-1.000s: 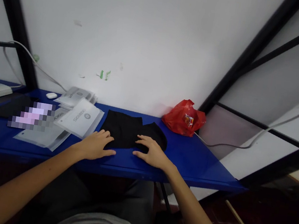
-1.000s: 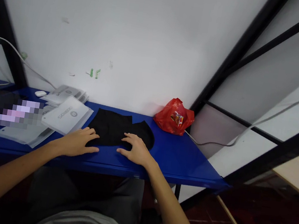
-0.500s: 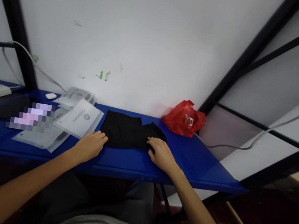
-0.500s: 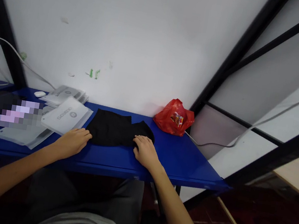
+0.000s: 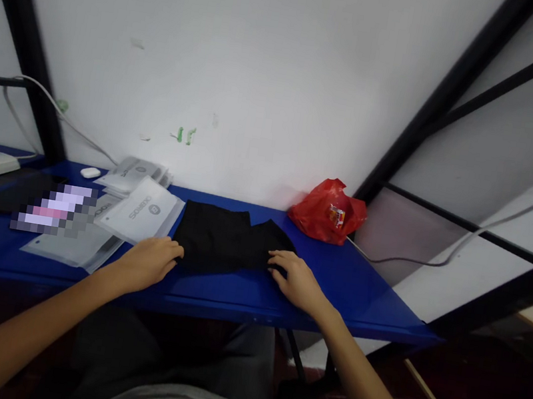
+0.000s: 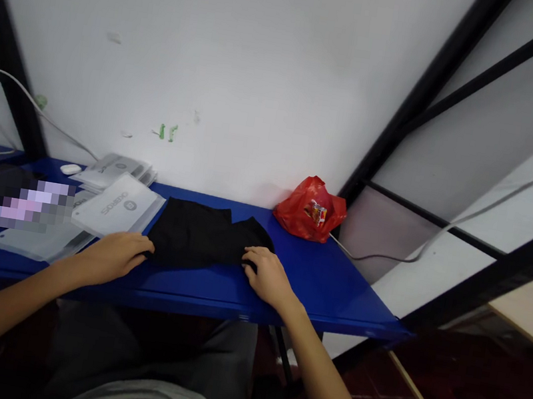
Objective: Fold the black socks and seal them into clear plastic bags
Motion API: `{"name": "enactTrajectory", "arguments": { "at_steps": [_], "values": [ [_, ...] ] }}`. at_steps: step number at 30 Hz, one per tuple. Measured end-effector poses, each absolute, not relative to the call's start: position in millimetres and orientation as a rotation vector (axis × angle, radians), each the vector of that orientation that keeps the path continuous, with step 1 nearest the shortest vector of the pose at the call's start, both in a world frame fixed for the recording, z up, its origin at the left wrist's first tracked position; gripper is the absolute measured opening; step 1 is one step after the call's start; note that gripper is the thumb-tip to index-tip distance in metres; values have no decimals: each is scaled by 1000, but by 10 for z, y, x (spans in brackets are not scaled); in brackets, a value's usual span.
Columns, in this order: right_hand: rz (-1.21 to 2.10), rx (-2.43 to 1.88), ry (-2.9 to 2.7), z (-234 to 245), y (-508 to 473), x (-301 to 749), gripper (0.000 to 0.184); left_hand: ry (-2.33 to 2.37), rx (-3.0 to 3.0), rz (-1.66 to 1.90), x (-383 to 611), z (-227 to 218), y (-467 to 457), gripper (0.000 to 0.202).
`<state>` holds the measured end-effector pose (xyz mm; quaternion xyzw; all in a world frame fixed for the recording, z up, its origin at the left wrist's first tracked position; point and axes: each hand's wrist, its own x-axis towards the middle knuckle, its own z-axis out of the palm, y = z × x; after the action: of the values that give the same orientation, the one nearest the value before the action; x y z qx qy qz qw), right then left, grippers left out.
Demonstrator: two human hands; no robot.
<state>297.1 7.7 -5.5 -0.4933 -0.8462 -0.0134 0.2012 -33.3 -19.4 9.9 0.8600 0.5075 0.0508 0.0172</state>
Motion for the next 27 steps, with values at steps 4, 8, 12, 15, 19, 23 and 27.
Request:
{"name": "enactTrajectory", "arguments": {
  "at_steps": [4, 8, 12, 15, 19, 23, 27],
  "values": [
    [219, -1339, -2357, 77, -25, 3012, 14, 1487, 2500, 249, -458, 228, -264, 24],
    [502, -1366, -2332, 302, -100, 3005, 18, 1409, 2359, 389, -546, 388, -248, 24],
    [594, -1426, -2317, 460, -52, 2977, 25, 1413, 2303, 496, -534, 496, -98, 26],
    [539, -1478, -2325, 439, 69, 2975, 27, 1452, 2337, 592, -469, 475, 90, 26],
    [406, -1556, -2306, 260, 261, 2981, 25, 1581, 2351, 582, -370, 309, 365, 23],
    [95, -1743, -2204, 61, 365, 2952, 20, 1797, 2397, 473, -276, 103, 513, 22],
    [-166, -1619, -2163, -24, 302, 2917, 16, 1905, 2668, 460, -195, 15, 431, 22]
  ]
}}
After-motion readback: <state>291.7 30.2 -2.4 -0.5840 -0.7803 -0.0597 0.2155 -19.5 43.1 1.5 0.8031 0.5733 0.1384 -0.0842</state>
